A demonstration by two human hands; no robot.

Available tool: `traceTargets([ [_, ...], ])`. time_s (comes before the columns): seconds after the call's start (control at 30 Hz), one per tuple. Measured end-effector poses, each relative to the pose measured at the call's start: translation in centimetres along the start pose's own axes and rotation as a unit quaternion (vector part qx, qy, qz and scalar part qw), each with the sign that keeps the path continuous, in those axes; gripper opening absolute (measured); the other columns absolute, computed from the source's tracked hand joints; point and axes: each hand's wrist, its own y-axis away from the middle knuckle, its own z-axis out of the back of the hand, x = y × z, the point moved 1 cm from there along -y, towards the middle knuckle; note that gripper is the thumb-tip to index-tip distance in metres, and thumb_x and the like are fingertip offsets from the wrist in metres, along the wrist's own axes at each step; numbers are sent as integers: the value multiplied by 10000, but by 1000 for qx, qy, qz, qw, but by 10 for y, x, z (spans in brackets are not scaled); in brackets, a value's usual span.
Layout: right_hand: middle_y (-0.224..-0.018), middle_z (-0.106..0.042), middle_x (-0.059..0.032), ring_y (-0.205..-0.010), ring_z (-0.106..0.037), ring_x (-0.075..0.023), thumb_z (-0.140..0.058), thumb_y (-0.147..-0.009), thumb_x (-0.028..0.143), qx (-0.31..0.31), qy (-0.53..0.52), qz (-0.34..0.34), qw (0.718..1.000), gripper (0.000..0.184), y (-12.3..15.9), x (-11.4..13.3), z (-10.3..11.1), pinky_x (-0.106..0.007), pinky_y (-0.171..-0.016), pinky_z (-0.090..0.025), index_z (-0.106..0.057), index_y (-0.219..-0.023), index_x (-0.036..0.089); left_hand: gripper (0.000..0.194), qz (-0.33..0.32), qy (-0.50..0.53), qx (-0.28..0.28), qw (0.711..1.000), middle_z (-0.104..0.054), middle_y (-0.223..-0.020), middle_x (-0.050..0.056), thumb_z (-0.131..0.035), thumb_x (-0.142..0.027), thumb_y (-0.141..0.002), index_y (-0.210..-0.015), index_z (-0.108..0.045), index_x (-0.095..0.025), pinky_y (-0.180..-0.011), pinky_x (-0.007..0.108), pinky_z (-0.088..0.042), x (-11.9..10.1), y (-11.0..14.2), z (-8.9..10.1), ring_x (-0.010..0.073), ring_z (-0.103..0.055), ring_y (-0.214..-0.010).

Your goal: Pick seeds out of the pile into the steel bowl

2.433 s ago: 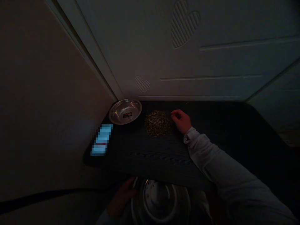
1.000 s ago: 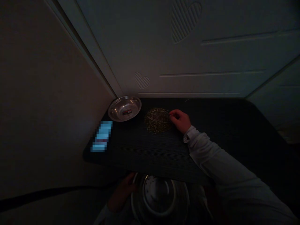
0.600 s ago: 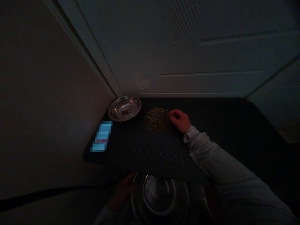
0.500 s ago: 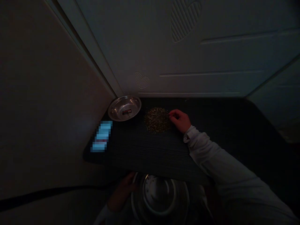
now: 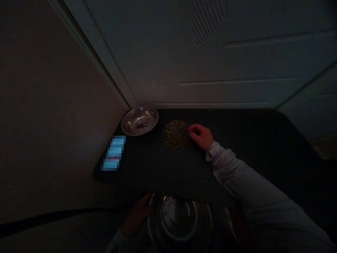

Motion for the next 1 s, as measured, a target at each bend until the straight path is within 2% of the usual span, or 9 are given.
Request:
traceTargets([
  [0.13, -609, -524, 15, -545, -460, -97, -478, -639, 208, 9, 18, 11, 1000, 118, 1, 2, 0, -235, -546, -384, -540, -733, 174, 480, 7, -6, -2, 1000, -640, -969, 41, -557, -68, -521, -982, -585, -197, -844, 379, -352, 1, 0, 1, 263, -529, -950],
  [0.3, -611, -523, 14, -549, -460, -97, -478, -644, 204, 23, 41, 24, 999, 130, 3, 3, -1, -232, -553, -381, -548, -749, 172, 429, 16, 14, 1, 1000, -647, -949, 40, -568, -74, -513, -924, -608, -189, -836, 370, -357, 0, 2, -1, 256, -531, -947],
  [0.53, -620, -518, 15, -544, -457, -94, -475, -645, 204, 30, 36, 37, 998, 128, 3, 3, -2, -227, -543, -381, -543, -749, 174, 469, 20, 6, -14, 1000, -647, -947, 37, -570, -71, -498, -951, -595, -189, -837, 367, -358, -3, 2, -2, 256, -538, -933],
  [0.77, -602, -523, 16, -536, -462, -95, -478, -644, 206, 35, 40, 33, 998, 124, 5, 6, -2, -228, -538, -382, -545, -744, 175, 471, 10, 30, -1, 1000, -635, -980, 42, -543, -55, -517, -967, -587, -185, -836, 359, -363, -2, 4, -4, 251, -522, -966],
  [1.0, -608, -523, 19, -541, -458, -92, -478, -645, 209, 39, 44, 41, 997, 125, 6, 7, -3, -229, -549, -381, -544, -747, 179, 483, 10, 11, -1, 1000, -632, -992, 42, -551, -55, -520, -985, -581, -182, -851, 365, -355, 0, 2, -1, 253, -527, -958],
])
